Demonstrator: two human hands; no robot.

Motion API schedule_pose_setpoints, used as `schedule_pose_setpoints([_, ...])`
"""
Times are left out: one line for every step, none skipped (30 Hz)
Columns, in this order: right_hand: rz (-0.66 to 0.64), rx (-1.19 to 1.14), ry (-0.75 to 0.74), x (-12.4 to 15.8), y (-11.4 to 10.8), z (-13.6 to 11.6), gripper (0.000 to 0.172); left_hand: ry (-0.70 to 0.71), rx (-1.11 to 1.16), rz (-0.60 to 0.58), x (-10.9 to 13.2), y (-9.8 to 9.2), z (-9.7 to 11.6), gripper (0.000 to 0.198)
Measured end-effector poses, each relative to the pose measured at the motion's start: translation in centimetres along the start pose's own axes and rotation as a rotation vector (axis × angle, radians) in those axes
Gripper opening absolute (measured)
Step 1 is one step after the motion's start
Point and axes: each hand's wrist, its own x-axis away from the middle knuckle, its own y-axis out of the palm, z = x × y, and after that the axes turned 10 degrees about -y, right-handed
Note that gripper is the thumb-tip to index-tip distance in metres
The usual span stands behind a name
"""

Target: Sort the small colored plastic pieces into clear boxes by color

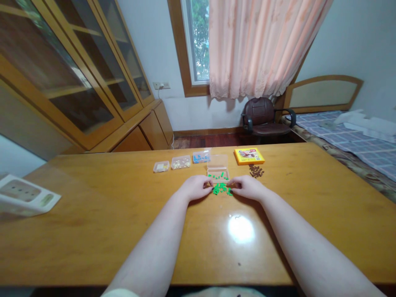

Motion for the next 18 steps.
schedule_pose_setpoints([-0.015,-0.009,-0.001,0.0,0.0,0.1,0.025,-0.001,0.007,-0.020,0.1,-0.1,-0.1,0.019])
schedule_pose_setpoints([-0.027,-0.022,-0.007,0.0,0.0,0.3,0.025,-0.007,0.013,-0.040,0.2,-0.2,-0.2,0.019])
schedule_pose_setpoints([-0.038,-0.035,-0.013,-0.1,0.0,0.4,0.025,-0.016,0.017,-0.058,0.2,-0.2,-0.2,0.020])
schedule_pose_setpoints([-0.044,-0.042,-0.016,-0.1,0.1,0.5,0.024,-0.025,0.020,-0.076,0.3,-0.2,-0.1,0.021])
schedule_pose_setpoints([-0.047,-0.041,-0.017,-0.2,0.2,0.6,0.023,-0.029,0.020,-0.093,0.3,-0.2,0.0,0.021])
schedule_pose_setpoints([-0.046,-0.034,-0.013,-0.3,0.3,0.6,0.023,-0.028,0.018,-0.107,0.3,-0.1,0.1,0.021])
schedule_pose_setpoints([-0.046,-0.024,-0.011,-0.3,0.4,0.7,0.022,-0.023,0.014,-0.118,0.3,-0.1,0.2,0.021])
schedule_pose_setpoints([-0.044,-0.010,-0.011,-0.4,0.5,0.7,0.022,-0.016,0.010,-0.126,0.3,-0.1,0.3,0.021])
schedule_pose_setpoints([-0.044,0.006,-0.016,-0.4,0.6,0.6,0.021,-0.009,0.007,-0.131,0.2,-0.1,0.5,0.020])
schedule_pose_setpoints([-0.045,0.025,-0.022,-0.5,0.6,0.6,0.020,-0.002,0.005,-0.135,0.2,-0.1,0.6,0.020])
schedule_pose_setpoints([-0.045,0.045,-0.025,-0.5,0.7,0.5,0.019,0.001,0.003,-0.138,0.2,-0.1,0.7,0.020])
schedule_pose_setpoints([-0.045,0.063,-0.028,-0.5,0.7,0.4,0.018,0.001,0.002,-0.141,0.2,-0.2,0.7,0.019])
schedule_pose_setpoints([-0.044,0.079,-0.028,-0.5,0.6,0.3,0.018,0.000,0.000,-0.144,0.2,-0.2,0.8,0.018])
schedule_pose_setpoints([-0.043,0.091,-0.027,-0.5,0.6,0.2,0.017,-0.001,-0.002,-0.148,0.1,-0.2,0.8,0.018])
schedule_pose_setpoints([-0.043,0.097,-0.028,-0.5,0.6,0.2,0.017,-0.004,-0.005,-0.152,0.1,-0.2,0.9,0.017])
schedule_pose_setpoints([-0.042,0.099,-0.032,-0.4,0.6,0.2,0.017,-0.008,-0.009,-0.155,0.1,-0.1,0.9,0.017])
schedule_pose_setpoints([-0.040,0.098,-0.038,-0.4,0.6,0.2,0.016,-0.011,-0.014,-0.157,0.0,-0.1,0.9,0.016])
schedule_pose_setpoints([-0.039,0.097,-0.043,-0.4,0.6,0.2,0.016,-0.015,-0.018,-0.157,0.0,0.0,0.9,0.016])
